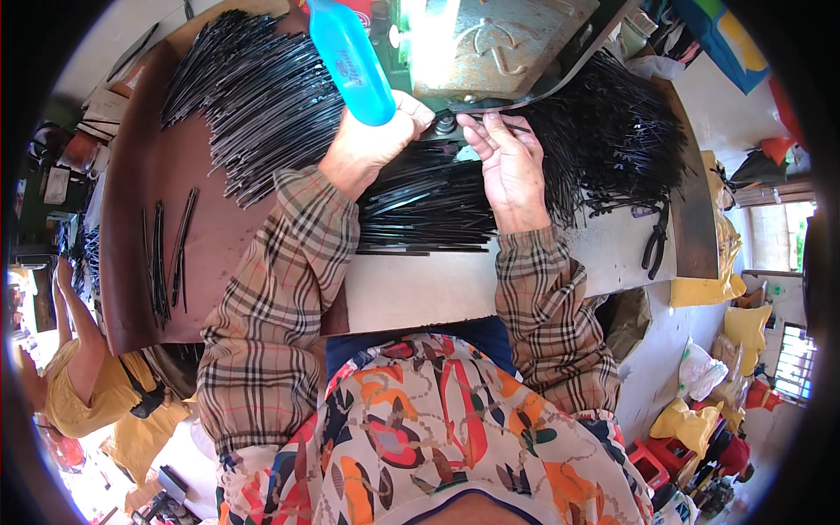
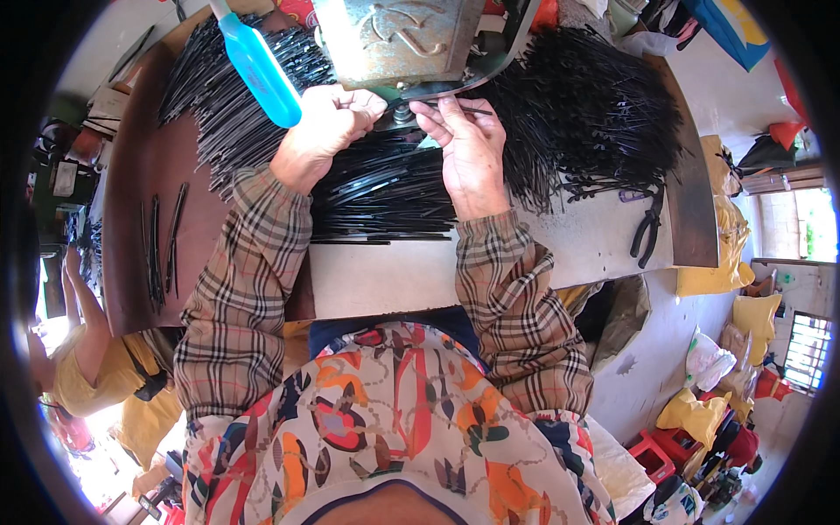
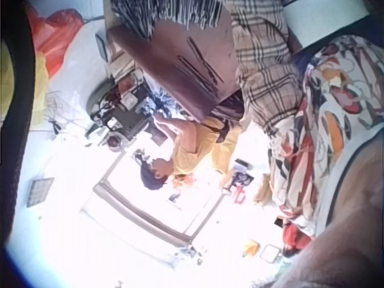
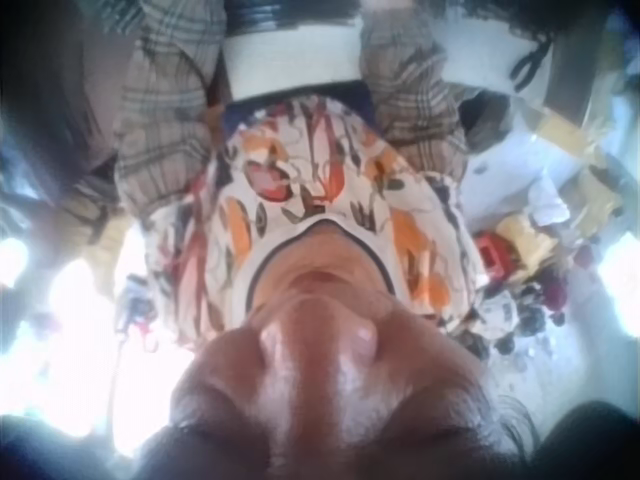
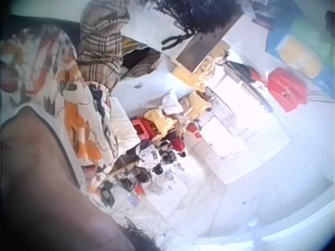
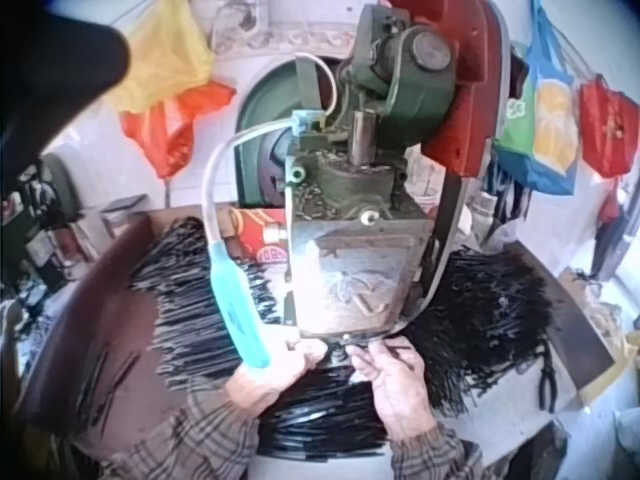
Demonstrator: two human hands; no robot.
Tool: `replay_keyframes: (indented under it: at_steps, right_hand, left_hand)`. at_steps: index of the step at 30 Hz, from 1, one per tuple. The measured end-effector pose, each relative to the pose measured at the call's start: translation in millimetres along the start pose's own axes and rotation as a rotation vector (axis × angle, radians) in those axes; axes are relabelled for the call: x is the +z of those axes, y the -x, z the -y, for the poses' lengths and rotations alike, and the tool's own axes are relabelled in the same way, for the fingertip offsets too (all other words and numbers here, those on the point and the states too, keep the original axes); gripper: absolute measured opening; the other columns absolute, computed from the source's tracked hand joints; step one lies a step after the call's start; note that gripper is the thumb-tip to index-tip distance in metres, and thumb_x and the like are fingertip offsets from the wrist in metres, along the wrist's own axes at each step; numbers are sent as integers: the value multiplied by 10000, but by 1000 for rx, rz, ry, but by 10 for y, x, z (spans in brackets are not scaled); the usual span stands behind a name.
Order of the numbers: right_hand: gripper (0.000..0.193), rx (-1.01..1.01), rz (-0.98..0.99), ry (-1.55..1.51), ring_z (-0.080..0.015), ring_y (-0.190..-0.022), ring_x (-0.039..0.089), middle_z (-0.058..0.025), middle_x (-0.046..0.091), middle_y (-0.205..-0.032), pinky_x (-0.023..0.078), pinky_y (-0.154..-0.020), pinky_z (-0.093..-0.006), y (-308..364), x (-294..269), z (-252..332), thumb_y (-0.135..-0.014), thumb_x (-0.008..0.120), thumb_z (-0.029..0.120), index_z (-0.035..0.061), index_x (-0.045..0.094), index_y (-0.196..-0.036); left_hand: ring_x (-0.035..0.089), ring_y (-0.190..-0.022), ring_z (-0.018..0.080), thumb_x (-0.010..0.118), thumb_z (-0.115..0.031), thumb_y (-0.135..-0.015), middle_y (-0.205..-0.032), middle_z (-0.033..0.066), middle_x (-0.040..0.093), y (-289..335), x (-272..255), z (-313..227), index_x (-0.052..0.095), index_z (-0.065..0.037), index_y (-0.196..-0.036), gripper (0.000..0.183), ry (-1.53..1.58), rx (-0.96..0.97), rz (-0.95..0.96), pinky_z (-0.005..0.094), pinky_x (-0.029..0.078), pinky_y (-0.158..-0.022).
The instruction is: The person assembles umbrella rib pieces by taking wire rods and small joints from piles on the workbench and fastening them together using a benchtop machine.
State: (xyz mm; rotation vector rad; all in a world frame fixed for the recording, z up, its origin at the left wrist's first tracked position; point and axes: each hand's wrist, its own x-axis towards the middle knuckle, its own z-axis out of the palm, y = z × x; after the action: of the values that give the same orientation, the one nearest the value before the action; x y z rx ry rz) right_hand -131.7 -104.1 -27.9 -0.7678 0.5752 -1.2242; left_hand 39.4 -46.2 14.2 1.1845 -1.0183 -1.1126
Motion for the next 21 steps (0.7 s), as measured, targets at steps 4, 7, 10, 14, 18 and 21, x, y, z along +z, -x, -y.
replay_keyframes:
  at_steps: [4, 7, 10, 14, 18, 21]
  right_hand:
    - [127, 6, -10, 3, -306, -883, 697, -182, 651, -968, 613, -731, -308, 1, 2, -13, -930, 601, 70, -38, 542, -963]
    - [130, 4, -22, 7, -304, -882, 697, -176, 652, -970, 612, -732, -310, 8, 15, -9, -930, 604, 75, -36, 547, -968]
    - [133, -1, -40, 15, -304, -880, 697, -173, 652, -969, 612, -732, -311, -2, 2, -2, -928, 607, 76, -37, 550, -970]
    - [133, -23, -23, 5, -306, -872, 698, -174, 653, -968, 613, -732, -313, 6, 4, -22, -925, 612, 73, -40, 554, -965]
    - [127, -16, -25, -16, -308, -868, 699, -172, 654, -963, 613, -734, -314, -5, 22, -30, -925, 611, 72, -38, 557, -962]
    - [125, -19, -14, 24, -309, -863, 700, -172, 655, -957, 613, -735, -318, -2, 12, -32, -928, 606, 72, -36, 556, -966]
  left_hand:
    - [408, -560, 19, 611, -73, -784, -682, -50, 546, 0, -17, 38, 643, -35, -750, 60, -89, -16, 4, 176, 292, -492]
    - [421, -547, 12, 642, -103, -806, -683, -45, 571, 1, -28, 53, 668, -47, -763, 75, -97, -46, -27, 172, 293, -472]
    - [426, -548, 13, 655, -118, -810, -674, -43, 573, -50, -19, 82, 674, -51, -760, 86, -96, -24, -8, 172, 298, -472]
    - [443, -560, 22, 661, -115, -806, -679, -36, 581, -11, 9, 71, 675, -40, -761, 89, -147, 9, -54, 176, 322, -494]
    - [450, -568, 26, 652, -106, -800, -687, -37, 585, 28, 10, 37, 681, -33, -789, 80, -91, 56, -56, 179, 337, -510]
    - [456, -577, 26, 642, -96, -793, -695, -32, 591, 11, -25, 51, 687, -28, -821, 86, -130, -1, -52, 177, 338, -501]
